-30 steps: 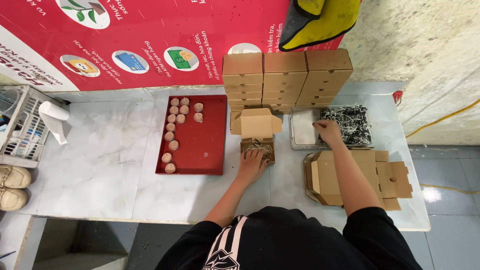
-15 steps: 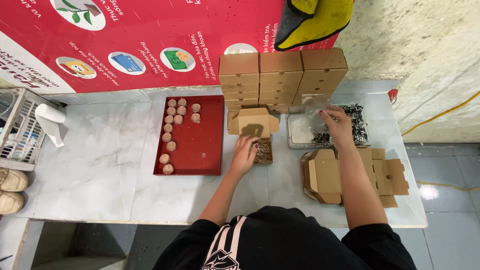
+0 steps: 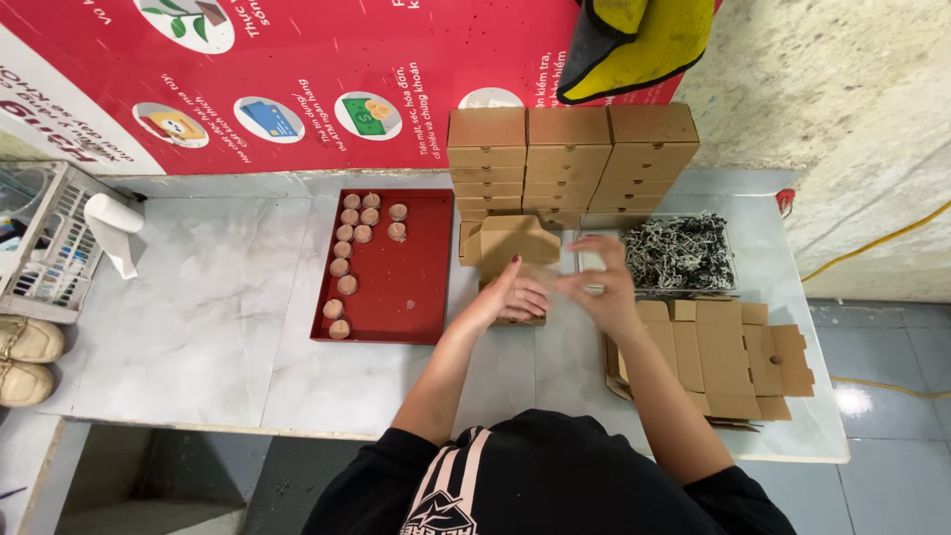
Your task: The recorder assembles small cardboard boxes, adds paper shred filler, places a small circular product inside a plastic bag, and then places the product into the box before stacking it.
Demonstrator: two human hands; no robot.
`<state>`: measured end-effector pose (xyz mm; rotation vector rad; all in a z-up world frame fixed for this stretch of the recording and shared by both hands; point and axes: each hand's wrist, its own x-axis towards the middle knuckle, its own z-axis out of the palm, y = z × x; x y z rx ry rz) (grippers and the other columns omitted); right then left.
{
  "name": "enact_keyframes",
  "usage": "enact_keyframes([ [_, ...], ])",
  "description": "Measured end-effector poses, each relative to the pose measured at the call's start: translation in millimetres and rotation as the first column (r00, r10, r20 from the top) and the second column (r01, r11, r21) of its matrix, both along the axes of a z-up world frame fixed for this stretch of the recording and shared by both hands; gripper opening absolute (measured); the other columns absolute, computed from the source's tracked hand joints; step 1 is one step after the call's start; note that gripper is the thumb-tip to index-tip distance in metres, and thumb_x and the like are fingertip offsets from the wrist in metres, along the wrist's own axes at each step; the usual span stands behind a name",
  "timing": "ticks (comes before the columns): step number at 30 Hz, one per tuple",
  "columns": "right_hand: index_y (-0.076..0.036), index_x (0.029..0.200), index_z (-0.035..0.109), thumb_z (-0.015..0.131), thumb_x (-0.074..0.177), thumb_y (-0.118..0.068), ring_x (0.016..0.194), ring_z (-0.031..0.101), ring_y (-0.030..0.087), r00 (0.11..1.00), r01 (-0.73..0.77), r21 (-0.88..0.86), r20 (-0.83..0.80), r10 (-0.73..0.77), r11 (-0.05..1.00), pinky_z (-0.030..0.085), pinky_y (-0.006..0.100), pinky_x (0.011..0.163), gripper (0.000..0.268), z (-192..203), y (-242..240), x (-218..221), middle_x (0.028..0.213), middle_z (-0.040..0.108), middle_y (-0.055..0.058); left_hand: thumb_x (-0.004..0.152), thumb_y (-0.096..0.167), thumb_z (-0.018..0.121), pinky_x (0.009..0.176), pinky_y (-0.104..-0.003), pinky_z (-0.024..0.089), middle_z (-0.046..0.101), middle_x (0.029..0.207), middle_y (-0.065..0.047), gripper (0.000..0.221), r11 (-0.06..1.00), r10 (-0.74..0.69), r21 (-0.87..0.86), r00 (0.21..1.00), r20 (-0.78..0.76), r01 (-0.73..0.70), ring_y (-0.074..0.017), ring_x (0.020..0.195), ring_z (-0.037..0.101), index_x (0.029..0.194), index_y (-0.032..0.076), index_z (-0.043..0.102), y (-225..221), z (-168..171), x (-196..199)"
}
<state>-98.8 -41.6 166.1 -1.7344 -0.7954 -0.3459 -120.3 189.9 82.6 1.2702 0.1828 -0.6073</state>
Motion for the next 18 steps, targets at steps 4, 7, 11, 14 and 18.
enact_keyframes([
  [4,-0.022,0.083,0.082,0.082,0.066,-0.001,0.138,0.045,0.032,0.972,-0.024,-0.202,0.224,0.070,0.979,0.030,0.053,0.119,0.027,17.0,10.5,-21.5,0.135,0.063,0.000,0.090,0.072,0.044,0.083,-0.037,0.063,0.078,0.113,-0.011,0.084,0.960,0.081,-0.264,0.996,-0.045,-0.090,-0.0224,0.099,0.077,0.128,0.000,0.065,4.2,50.7,-20.9],
  [7,-0.025,0.082,0.082,0.076,0.063,0.005,0.140,0.043,0.034,0.952,0.012,-0.274,0.297,0.073,0.962,0.025,0.056,0.123,0.036,12.7,12.5,-26.8,0.137,0.062,0.001,0.090,0.048,0.060,0.080,-0.033,0.065,0.077,0.109,-0.006,0.054,0.992,0.105,-0.084,0.988,0.114,-0.096,-0.0189,0.092,0.073,0.131,0.013,0.060,7.6,32.5,-24.5],
  [11,-0.020,0.105,0.078,0.067,0.072,0.010,0.140,0.046,0.035,0.978,0.082,-0.221,0.207,-0.035,0.972,0.033,0.049,0.122,0.046,8.9,13.4,-32.8,0.141,0.060,0.006,0.097,0.022,0.074,0.074,-0.024,0.053,0.078,0.099,-0.007,0.027,0.970,0.242,-0.078,0.916,0.320,-0.229,-0.0099,0.085,0.068,0.110,-0.001,0.078,9.5,-4.4,-22.6],
  [14,-0.013,0.123,0.070,0.064,0.085,0.008,0.138,0.051,0.033,0.994,0.081,-0.111,0.083,-0.072,0.991,0.041,0.044,0.118,0.044,14.1,14.5,-36.5,0.143,0.059,0.008,0.091,0.014,0.077,0.076,-0.023,0.055,0.079,0.092,-0.005,0.017,0.941,0.336,-0.085,0.863,0.377,-0.329,-0.0086,0.083,0.070,0.101,0.001,0.080,7.4,7.1,-29.9],
  [18,-0.009,0.131,0.065,0.075,0.086,-0.002,0.132,0.054,0.034,0.991,0.062,-0.124,0.124,-0.047,0.990,0.045,0.042,0.111,0.047,27.9,19.4,-42.9,0.141,0.057,0.013,0.087,0.010,0.083,0.078,-0.022,0.054,0.079,0.090,-0.005,0.012,0.892,0.419,-0.035,0.794,0.441,-0.452,-0.0067,0.083,0.069,0.094,0.000,0.080,5.3,27.9,-42.3],
])
